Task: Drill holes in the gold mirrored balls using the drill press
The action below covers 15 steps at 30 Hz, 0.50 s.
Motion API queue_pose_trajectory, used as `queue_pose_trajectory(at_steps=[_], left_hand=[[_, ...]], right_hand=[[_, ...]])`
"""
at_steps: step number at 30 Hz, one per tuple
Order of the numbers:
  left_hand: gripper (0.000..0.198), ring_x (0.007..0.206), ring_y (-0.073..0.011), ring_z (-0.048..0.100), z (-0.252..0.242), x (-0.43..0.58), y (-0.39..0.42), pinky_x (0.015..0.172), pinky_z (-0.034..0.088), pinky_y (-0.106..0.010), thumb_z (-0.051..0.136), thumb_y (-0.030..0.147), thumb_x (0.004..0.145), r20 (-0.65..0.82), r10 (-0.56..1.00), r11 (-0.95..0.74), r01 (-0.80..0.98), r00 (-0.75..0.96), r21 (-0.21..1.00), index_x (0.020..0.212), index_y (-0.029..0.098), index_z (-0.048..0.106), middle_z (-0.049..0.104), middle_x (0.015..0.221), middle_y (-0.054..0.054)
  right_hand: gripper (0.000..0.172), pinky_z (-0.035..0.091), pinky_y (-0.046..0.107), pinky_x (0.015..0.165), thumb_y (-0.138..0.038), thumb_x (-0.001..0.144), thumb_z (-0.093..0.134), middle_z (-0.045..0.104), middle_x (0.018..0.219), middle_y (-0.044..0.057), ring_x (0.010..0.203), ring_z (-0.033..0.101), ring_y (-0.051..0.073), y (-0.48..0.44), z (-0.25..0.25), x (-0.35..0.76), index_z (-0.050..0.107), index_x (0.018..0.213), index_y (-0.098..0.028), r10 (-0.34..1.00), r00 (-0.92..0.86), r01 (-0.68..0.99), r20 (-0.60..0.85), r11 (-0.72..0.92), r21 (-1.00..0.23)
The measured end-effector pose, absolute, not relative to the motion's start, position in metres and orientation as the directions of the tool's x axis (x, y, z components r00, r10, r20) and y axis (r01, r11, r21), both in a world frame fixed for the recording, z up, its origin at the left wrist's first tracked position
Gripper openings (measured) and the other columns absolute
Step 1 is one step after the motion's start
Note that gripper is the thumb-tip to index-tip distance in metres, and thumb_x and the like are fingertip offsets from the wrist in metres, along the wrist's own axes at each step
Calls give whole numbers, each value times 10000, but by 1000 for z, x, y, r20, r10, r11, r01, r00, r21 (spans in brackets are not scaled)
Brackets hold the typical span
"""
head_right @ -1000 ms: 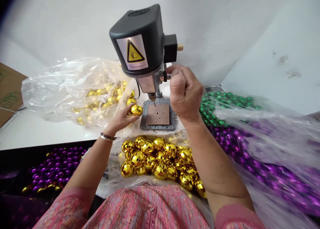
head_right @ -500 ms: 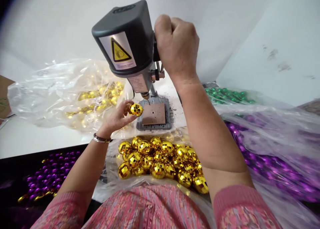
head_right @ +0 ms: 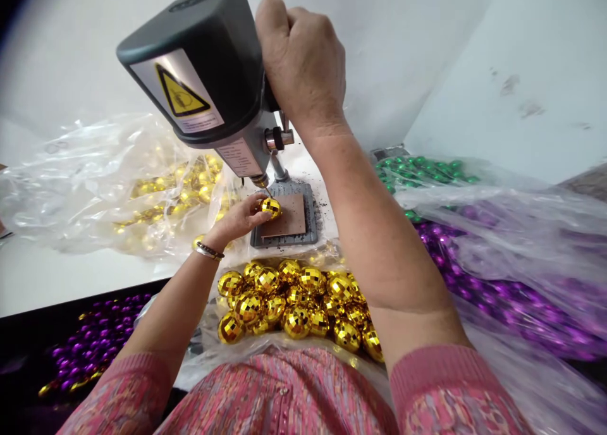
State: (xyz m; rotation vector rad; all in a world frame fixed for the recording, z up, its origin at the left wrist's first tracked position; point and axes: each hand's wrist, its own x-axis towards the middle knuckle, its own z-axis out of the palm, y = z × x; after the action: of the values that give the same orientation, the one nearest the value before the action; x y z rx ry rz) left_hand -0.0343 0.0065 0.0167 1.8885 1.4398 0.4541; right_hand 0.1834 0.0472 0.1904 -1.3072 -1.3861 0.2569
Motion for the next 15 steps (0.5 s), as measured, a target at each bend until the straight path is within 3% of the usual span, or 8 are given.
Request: queue_pose_trajectory(at_steps=[2,10,15], left_hand=[[535,838,-177,650,22,-30,7,800,527,-326,684,373,834,-147,940,-128,714,309,688,1311,148,597,715,1024,-74],[407,711,-132,576,30,-19,14,682,443,-262,715,322,797,-147,934,-176,778,326,604,1176,175,685,673,852,-4],[472,747,-137,589,29,-12,17,727,466,-261,758,286,773,-116,935,-195,759,334,621,1229,174,707,699,854,-5]], right_hand=[[491,423,264,925,-262,1017,291,684,826,17,899,634,103,41,196,180,705,795,-119,814,330,507,478,274,-817],[499,419,263,962,-241,1030,268,681,829,5,953,648,113,37,201,178,691,788,-134,827,316,510,466,266,-818],[470,425,292,982,-256,1019,298,684,833,14,960,643,127,44,197,181,669,751,-146,829,320,481,458,274,-833]])
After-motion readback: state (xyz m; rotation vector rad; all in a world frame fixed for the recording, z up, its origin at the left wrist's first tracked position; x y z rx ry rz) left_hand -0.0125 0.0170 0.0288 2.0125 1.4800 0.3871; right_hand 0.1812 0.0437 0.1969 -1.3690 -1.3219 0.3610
